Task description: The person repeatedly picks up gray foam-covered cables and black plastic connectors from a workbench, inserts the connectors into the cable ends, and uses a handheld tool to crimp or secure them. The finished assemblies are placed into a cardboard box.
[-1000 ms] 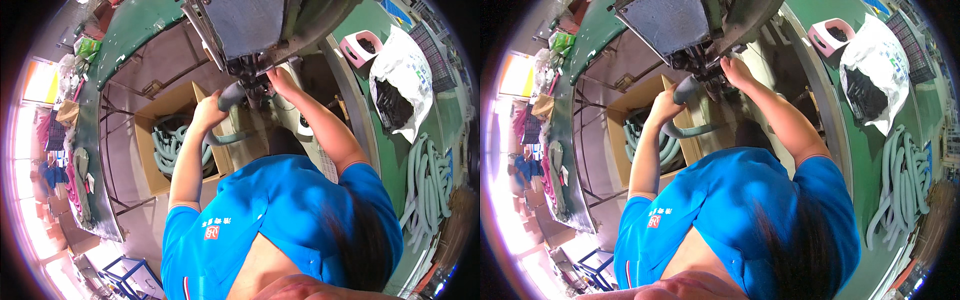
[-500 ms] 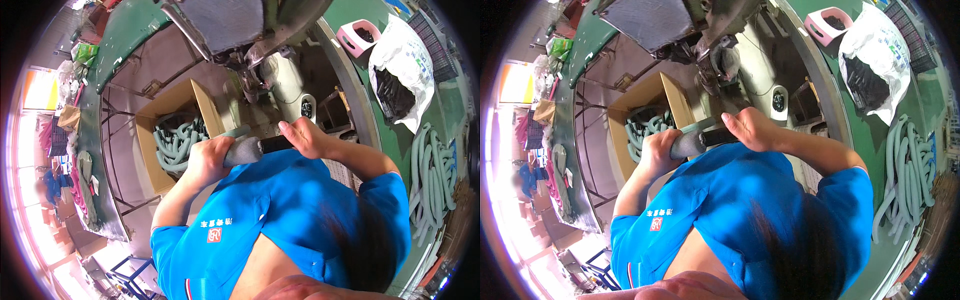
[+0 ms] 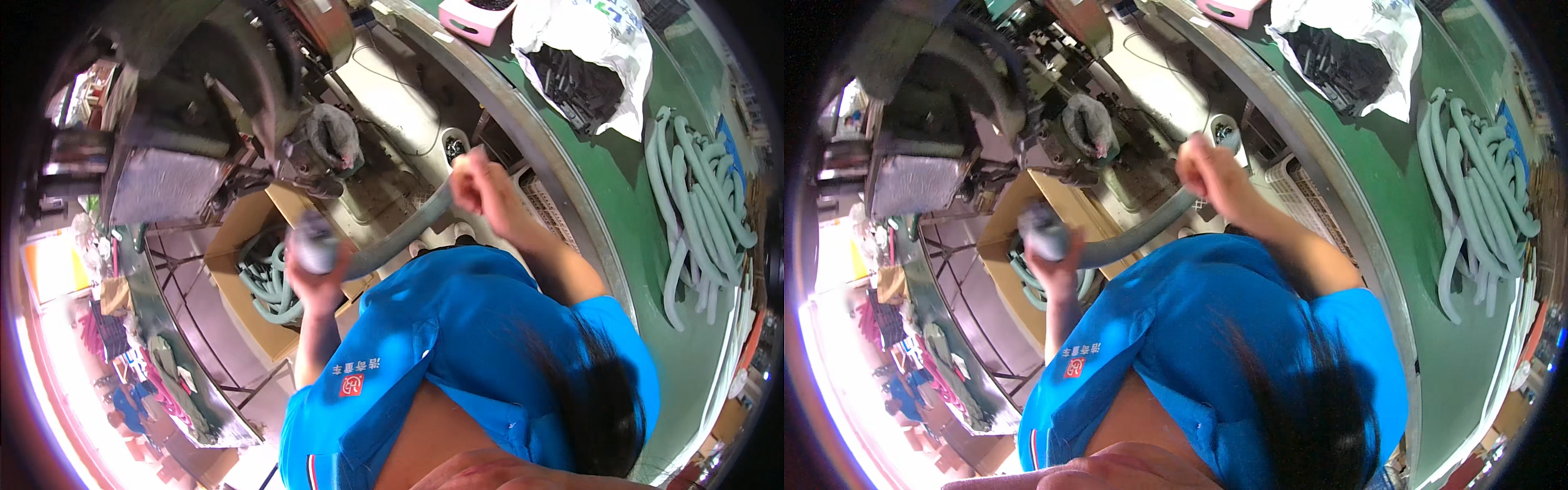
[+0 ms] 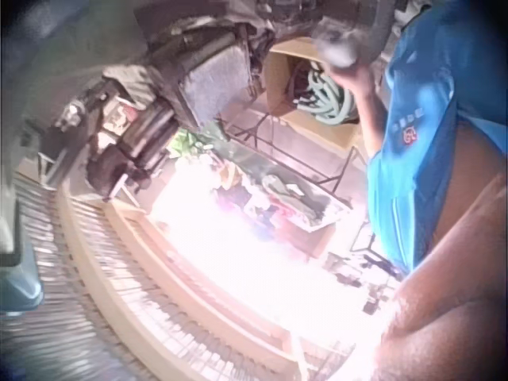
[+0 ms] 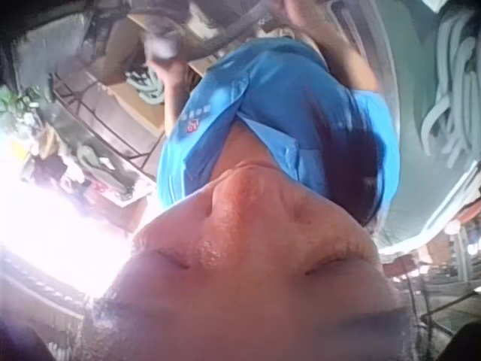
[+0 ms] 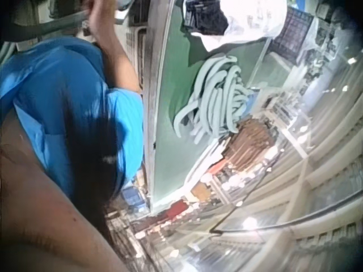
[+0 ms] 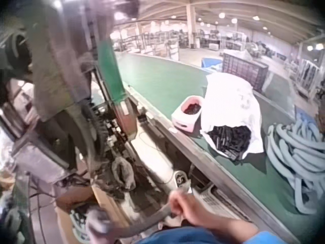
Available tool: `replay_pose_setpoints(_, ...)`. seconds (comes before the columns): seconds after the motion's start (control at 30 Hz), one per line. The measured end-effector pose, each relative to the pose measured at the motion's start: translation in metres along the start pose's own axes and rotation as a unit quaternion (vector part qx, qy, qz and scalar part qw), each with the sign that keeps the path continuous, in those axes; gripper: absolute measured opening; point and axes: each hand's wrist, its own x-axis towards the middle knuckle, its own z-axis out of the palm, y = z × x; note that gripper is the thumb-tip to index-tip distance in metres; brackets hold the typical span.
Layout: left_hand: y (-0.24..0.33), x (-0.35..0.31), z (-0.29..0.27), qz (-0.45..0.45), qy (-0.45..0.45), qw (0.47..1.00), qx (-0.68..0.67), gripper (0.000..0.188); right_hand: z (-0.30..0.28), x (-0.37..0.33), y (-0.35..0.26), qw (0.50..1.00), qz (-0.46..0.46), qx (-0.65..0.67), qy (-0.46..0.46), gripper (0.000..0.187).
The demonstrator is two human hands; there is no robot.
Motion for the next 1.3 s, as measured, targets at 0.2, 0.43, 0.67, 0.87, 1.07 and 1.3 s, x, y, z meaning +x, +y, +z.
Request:
replay_pose_setpoints(0.2,-0.030,0.012,-0.036,-0.217,0.128,0.831,-0.496,0.033,-0.068,-0.036,0.107,0.942,0.051,-0.043,0.329,0.052)
replay_pose_setpoints(0.43,-0.170,-0.031,0.047,-0.385,-0.223,0.891,0.088,0.064,-0.010,-0.025,0.077,0.928,0.027,0.321,-0.186,0.042)
replay_pose_setpoints(0.67,0.086,0.065,0.136,0.088,-0.310,0.879,-0.351,0.105,-0.011,-0.035,0.059,0.967,0.042,0.092,-0.235,0.027)
replay_pose_setpoints(0.87,0.131,0.067,0.153,0.108,-0.310,0.818,-0.472,0.112,0.005,-0.044,0.083,0.959,-0.018,0.096,-0.266,0.032)
replay_pose_setpoints(1.07,0.142,0.052,0.155,0.078,-0.336,0.802,-0.488,0.085,0.005,-0.047,0.087,0.956,-0.010,0.100,-0.276,0.045)
replay_pose_setpoints(1.3,0.148,0.044,0.146,0.086,-0.295,0.828,-0.469,0.083,0.002,-0.043,0.073,0.944,0.019,0.098,-0.315,0.051)
